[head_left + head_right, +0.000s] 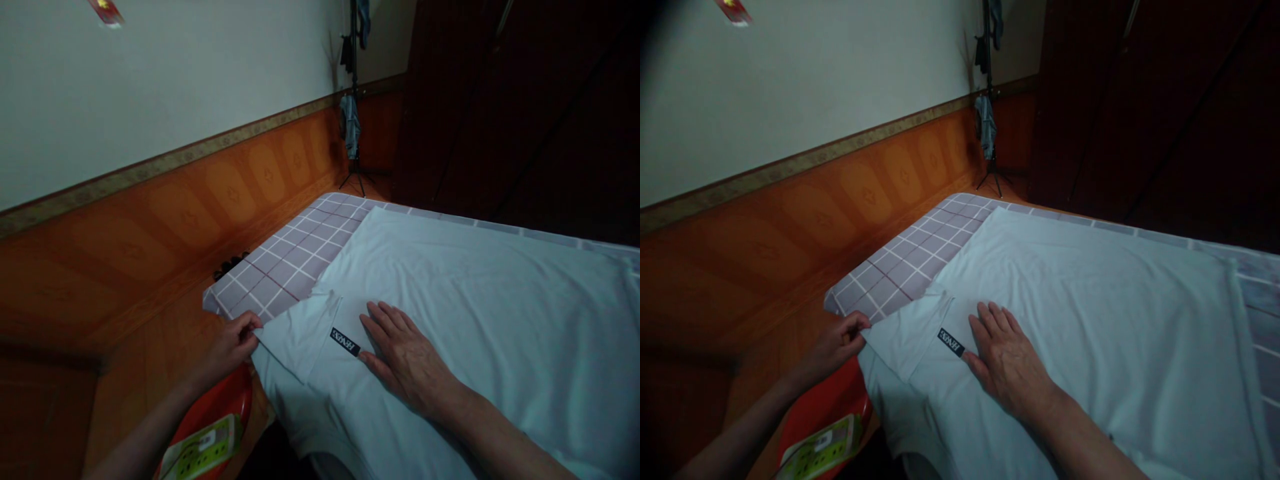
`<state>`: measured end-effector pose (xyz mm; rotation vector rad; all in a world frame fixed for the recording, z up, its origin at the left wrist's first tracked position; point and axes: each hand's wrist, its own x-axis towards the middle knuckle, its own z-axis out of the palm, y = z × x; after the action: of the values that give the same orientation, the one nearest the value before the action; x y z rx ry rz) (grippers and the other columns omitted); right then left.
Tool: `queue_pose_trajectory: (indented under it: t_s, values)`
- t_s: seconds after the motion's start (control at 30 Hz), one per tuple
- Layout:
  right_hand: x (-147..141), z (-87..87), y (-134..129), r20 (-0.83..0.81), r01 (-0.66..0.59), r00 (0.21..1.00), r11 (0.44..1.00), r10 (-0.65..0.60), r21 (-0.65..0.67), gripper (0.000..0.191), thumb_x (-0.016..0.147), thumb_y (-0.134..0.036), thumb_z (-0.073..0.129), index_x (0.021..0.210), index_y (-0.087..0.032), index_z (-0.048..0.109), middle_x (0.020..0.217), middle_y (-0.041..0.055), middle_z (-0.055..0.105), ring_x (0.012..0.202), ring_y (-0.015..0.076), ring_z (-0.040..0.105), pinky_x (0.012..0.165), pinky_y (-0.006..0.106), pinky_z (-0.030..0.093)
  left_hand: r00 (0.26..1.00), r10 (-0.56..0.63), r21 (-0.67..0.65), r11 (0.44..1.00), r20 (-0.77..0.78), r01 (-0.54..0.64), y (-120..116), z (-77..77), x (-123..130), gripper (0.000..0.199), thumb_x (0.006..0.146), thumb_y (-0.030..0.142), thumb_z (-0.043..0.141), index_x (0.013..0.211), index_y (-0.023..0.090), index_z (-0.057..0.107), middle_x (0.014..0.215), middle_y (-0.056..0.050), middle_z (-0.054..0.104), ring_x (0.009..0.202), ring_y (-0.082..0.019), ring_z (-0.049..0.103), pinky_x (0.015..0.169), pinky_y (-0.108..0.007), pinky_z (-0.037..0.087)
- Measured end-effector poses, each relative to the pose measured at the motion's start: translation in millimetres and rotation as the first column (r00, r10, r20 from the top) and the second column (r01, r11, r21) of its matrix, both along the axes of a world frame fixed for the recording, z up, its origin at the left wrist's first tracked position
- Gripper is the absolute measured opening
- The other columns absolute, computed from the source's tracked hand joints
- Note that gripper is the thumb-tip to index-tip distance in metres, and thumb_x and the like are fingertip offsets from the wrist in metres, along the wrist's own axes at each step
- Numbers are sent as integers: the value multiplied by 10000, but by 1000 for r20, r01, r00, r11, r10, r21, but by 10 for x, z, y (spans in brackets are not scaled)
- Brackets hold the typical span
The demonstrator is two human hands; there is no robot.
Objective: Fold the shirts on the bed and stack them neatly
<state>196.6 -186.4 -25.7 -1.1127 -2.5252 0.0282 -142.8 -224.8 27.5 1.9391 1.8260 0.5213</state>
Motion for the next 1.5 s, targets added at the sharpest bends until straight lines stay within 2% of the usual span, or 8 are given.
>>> queue_pose_trajectory:
  t_s: [0.3, 0.43, 0.57, 0.7, 0.83, 1.07, 1.23, 1.5]
  values:
    - [4, -2, 2, -7, 3, 1000, 1000, -3, -3, 484, 904, -382, 506, 1301, -107, 519, 1404, 189, 425, 1313, 335, 352, 1049, 512, 346, 986, 47, 25, 999, -162, -44, -64, -107, -45, 59, 764, 177, 427, 717, 196, 459, 648, 15, 507, 611, -147, 508, 578, -250, 375]
    - [4, -4, 0, 12, 2, 1000, 1000, -2, -5, 490, 901, -370, 508, 1312, -102, 510, 1406, 194, 419, 1314, 341, 348, 1050, 513, 343, 919, -196, -140, 978, -343, 156, -41, 47, -129, 114, 816, 162, 404, 737, 186, 482, 752, -15, 559, 669, -151, 539, 619, -258, 378]
    - [4, 9, -5, 18, 4, 1000, 1000, -4, -5, 487, 904, -363, 503, 1315, -104, 509, 1411, 188, 415, 1318, 339, 342, 1054, 509, 340, 808, -305, -272, 944, -504, 187, 56, 354, -83, 194, 850, 156, 380, 758, 177, 550, 801, -53, 591, 728, -185, 568, 669, -299, 409]
    - [-1, 16, -5, -4, 4, 1000, 1000, -5, -10, 476, 902, -364, 508, 1302, -107, 522, 1400, 187, 430, 1318, 337, 343, 1053, 511, 340, 844, -311, -57, 946, -437, 319, 160, 469, 204, 229, 881, 176, 382, 1003, 177, 576, 1056, -98, 592, 1012, -221, 535, 873, -352, 424]
    - [-4, 13, -3, -23, 5, 1000, 1000, -6, -11, 485, 903, -379, 505, 1305, -109, 519, 1398, 189, 433, 1313, 332, 354, 1051, 512, 342, 798, -480, -198, 877, -363, 437, 203, 403, 449, 212, 899, 210, 405, 858, 189, 612, 875, -54, 625, 851, -186, 577, 770, -295, 451]
    - [-2, 25, 5, 16, 7, 1000, 1000, -7, -11, 496, 899, -371, 511, 1313, -98, 515, 1402, 201, 424, 1306, 346, 363, 1045, 517, 352, 766, -500, -222, 866, -404, 448, 351, 397, 463, 209, 902, 248, 434, 821, 199, 620, 853, -37, 639, 810, -183, 598, 700, -272, 415]
    - [-3, 52, 0, 32, 4, 999, 1000, -3, -22, 492, 898, -362, 509, 1312, -96, 517, 1405, 200, 420, 1306, 355, 362, 1045, 525, 352, 877, -274, -89, 961, -394, 260, 615, 242, 491, 198, 883, 266, 444, 842, 193, 622, 866, -45, 658, 811, -197, 604, 700, -281, 398]
    - [-13, 67, -15, 26, 5, 1000, 999, -4, -41, 493, 896, -347, 519, 1318, -92, 510, 1411, 207, 409, 1311, 353, 356, 1051, 529, 343, 929, -170, -67, 985, -328, 157, 729, 93, 468, 137, 826, 221, 463, 735, 180, 557, 726, -21, 627, 676, -167, 577, 619, -252, 376]
